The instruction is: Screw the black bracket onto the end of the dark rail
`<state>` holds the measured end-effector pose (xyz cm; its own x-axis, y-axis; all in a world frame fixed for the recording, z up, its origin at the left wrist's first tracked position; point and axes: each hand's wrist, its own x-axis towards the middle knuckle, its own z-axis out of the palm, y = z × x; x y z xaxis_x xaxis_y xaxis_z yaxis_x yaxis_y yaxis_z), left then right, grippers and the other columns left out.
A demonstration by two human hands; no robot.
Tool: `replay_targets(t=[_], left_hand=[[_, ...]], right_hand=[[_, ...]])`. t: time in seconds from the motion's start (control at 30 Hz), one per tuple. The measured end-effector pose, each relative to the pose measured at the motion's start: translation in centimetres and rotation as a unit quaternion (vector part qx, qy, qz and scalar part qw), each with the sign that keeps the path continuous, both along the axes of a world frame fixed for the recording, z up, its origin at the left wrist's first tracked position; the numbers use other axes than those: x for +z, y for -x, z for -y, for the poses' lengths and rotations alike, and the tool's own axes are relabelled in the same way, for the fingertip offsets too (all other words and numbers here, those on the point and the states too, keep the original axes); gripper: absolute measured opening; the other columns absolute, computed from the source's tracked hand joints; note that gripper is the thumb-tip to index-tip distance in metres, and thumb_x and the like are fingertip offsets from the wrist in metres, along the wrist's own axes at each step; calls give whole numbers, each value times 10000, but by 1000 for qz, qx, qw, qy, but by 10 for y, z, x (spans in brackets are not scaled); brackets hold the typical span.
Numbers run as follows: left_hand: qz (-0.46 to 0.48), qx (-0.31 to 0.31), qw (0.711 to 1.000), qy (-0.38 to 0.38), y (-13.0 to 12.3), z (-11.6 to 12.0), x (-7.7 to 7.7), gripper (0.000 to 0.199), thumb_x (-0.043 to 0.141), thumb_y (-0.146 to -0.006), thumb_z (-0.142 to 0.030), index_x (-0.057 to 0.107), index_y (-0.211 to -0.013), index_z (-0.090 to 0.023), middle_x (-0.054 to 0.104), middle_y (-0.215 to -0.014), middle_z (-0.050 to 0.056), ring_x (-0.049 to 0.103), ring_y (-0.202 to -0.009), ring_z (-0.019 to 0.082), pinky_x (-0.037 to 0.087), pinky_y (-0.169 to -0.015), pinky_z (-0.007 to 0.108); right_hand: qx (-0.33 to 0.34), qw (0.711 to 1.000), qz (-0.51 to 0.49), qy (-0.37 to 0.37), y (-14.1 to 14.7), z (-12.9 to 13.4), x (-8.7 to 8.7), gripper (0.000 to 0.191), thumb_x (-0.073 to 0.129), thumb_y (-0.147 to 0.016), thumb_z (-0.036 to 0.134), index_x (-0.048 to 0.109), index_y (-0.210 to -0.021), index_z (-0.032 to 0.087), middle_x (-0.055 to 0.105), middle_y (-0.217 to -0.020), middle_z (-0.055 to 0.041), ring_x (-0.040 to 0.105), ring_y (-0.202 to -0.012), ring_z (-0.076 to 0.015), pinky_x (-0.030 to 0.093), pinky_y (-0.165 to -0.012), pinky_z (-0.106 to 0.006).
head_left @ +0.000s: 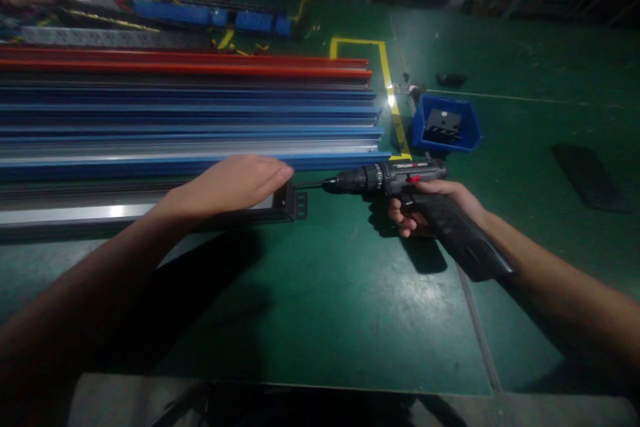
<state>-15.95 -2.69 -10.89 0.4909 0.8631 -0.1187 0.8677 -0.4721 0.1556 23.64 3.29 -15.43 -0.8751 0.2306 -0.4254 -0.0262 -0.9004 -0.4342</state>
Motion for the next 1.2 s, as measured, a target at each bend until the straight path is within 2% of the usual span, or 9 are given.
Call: replay_targets(t=[0.2, 0.33, 0.63, 1.0, 1.2], left_hand=[[2, 11, 1000, 2, -2, 1, 2, 534, 262, -1092, -464, 709, -1006, -185, 761, -1038, 75, 665, -827, 204, 460, -767, 309], [9, 10, 1000, 1, 0, 0, -1, 550, 260, -1092, -498, 707, -994, -194, 757, -1000, 71, 669, -844, 218, 459, -779, 318], [5, 11, 1000, 9, 1, 0, -2, 575, 240, -1097, -502, 720, -1063, -187, 759, -1048, 86, 679, -871, 227, 466, -792, 330], [2, 20, 1000, 18, -1, 0, -2, 591, 218, -1096, -491, 712, -1029, -174, 747, -1015, 88, 664, -841, 218, 462, -778, 339], [-1, 24, 1000, 20, 1, -2, -5, 609, 203, -1090, -516, 710, -1044, -182, 747, -1031, 90, 668, -877, 237, 463, -801, 356]], right_hand=[[-1, 1000, -6, 18, 0, 2, 3, 397, 681, -904, 356, 619, -1167, 64, 722, -1050, -168, 719, -899, -227, 590, -928, -378], [1, 1000, -10, -2, -1, 2, 2, 383, 678, -911, 342, 636, -1159, 52, 723, -1041, -162, 710, -882, -210, 583, -932, -365], [10, 998, -38, -45, -3, 3, -2, 376, 688, -913, 283, 662, -1189, 29, 714, -1079, -172, 721, -909, -218, 588, -929, -362], [30, 994, -84, -67, -2, 6, -4, 442, 662, -910, 189, 639, -1301, -14, 738, -1162, -181, 741, -988, -210, 590, -980, -352], [21, 994, -75, -81, -3, 5, -5, 332, 658, -912, 165, 669, -1202, 3, 743, -1128, -171, 743, -953, -203, 596, -956, -364]])
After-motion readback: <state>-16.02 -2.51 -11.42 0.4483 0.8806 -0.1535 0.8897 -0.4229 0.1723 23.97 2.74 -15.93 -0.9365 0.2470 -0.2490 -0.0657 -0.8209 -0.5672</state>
